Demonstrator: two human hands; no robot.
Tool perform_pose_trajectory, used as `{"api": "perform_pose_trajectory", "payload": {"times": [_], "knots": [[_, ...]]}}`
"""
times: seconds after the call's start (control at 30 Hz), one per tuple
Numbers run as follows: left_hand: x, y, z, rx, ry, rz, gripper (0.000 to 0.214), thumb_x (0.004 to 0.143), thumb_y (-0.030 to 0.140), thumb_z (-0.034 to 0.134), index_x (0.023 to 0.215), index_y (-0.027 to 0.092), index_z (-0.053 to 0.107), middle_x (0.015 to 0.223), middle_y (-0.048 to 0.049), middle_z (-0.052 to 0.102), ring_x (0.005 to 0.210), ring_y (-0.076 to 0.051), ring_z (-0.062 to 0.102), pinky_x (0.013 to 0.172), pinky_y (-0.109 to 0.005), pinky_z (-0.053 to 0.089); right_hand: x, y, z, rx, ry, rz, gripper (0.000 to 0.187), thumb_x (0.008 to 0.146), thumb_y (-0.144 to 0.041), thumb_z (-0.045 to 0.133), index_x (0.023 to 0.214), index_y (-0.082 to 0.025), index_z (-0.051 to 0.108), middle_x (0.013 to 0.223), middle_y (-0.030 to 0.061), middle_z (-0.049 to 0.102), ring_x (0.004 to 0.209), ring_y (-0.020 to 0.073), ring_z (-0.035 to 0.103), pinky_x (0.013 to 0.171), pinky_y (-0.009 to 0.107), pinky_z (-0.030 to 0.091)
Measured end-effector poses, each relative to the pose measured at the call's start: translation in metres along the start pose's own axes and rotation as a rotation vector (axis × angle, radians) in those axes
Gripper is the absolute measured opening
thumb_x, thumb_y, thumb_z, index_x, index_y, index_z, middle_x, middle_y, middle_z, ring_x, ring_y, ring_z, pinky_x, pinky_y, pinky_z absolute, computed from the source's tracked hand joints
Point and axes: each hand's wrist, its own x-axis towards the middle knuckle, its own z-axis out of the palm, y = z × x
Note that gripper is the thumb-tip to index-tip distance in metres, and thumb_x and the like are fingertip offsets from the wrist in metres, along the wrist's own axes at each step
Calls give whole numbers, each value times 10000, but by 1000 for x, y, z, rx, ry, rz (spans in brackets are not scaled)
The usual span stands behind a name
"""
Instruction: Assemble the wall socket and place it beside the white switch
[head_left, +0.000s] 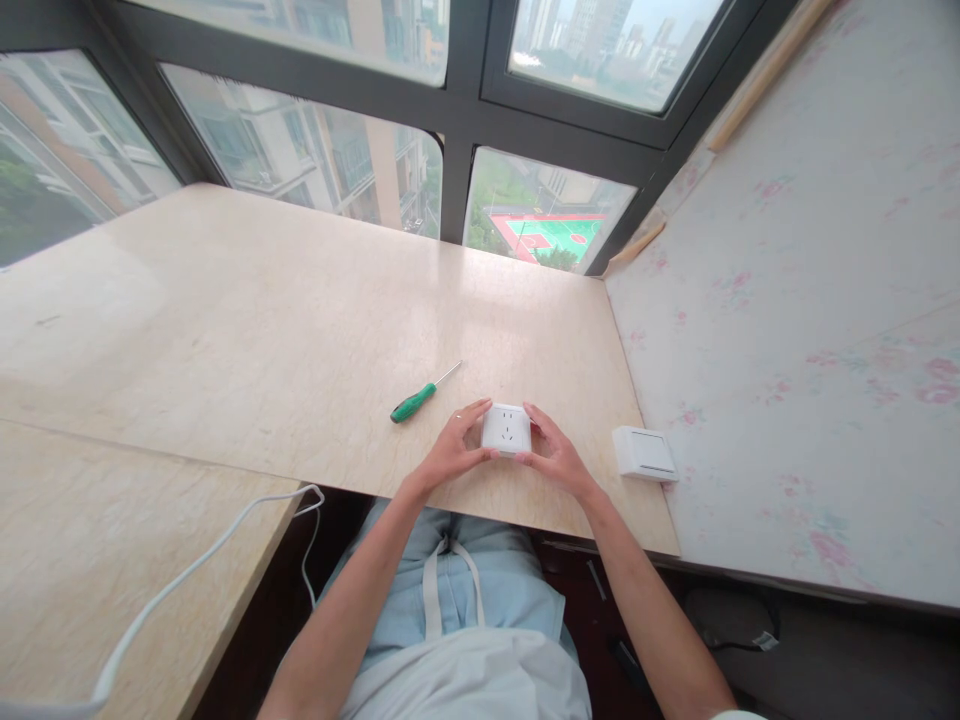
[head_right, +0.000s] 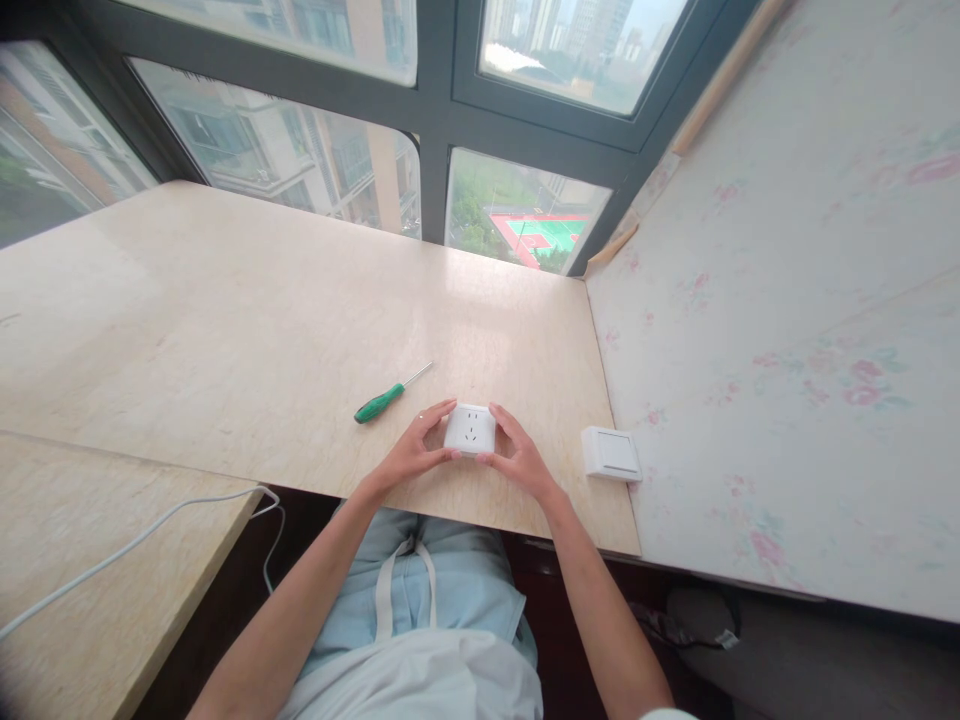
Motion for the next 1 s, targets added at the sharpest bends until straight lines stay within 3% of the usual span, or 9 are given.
{"api": "perform_pose_trajectory", "payload": {"times": [0.4, 0.67, 0.83, 1.0], "knots": [[-1, 0, -4, 6, -57, -6, 814, 772, 526, 731, 1467, 283, 384, 1552, -116, 360, 1453, -299, 305, 1163, -527, 317, -3, 3, 2, 4, 1, -26, 810, 773, -515, 740, 1479, -321, 392, 1590, 62, 327, 1465, 278, 303, 1197, 503, 273], [1, 9, -3, 82, -105, -150, 991, 763, 596, 707, 1538, 245, 200, 1608, -161, 219, 1479, -325, 237, 1191, -548, 238, -18, 1, 5, 18, 12, 14, 823, 815, -518, 700, 1513, -331, 306, 1609, 63, 277, 1480, 270, 266, 1205, 511, 248], [10, 5, -5, 84, -141, -121, 904, 784, 571, 690, 1506, 207, 285, 1587, -167, 275, 1466, -318, 273, 1187, -524, 263, -31, -2, 7, 52, 60, 23, 687, 868, -500, 646, 1479, -332, 380, 1582, 55, 341, 1467, 259, 298, 1202, 506, 262], [18, 2, -9, 105, -199, -71, 812, 770, 526, 716, 1443, 204, 394, 1515, -158, 404, 1419, -315, 361, 1174, -520, 293, -32, -3, 13, 146, 150, 114, 558, 907, -501, 584, 1415, -291, 490, 1497, 75, 481, 1381, 266, 450, 1161, 513, 339]]}}
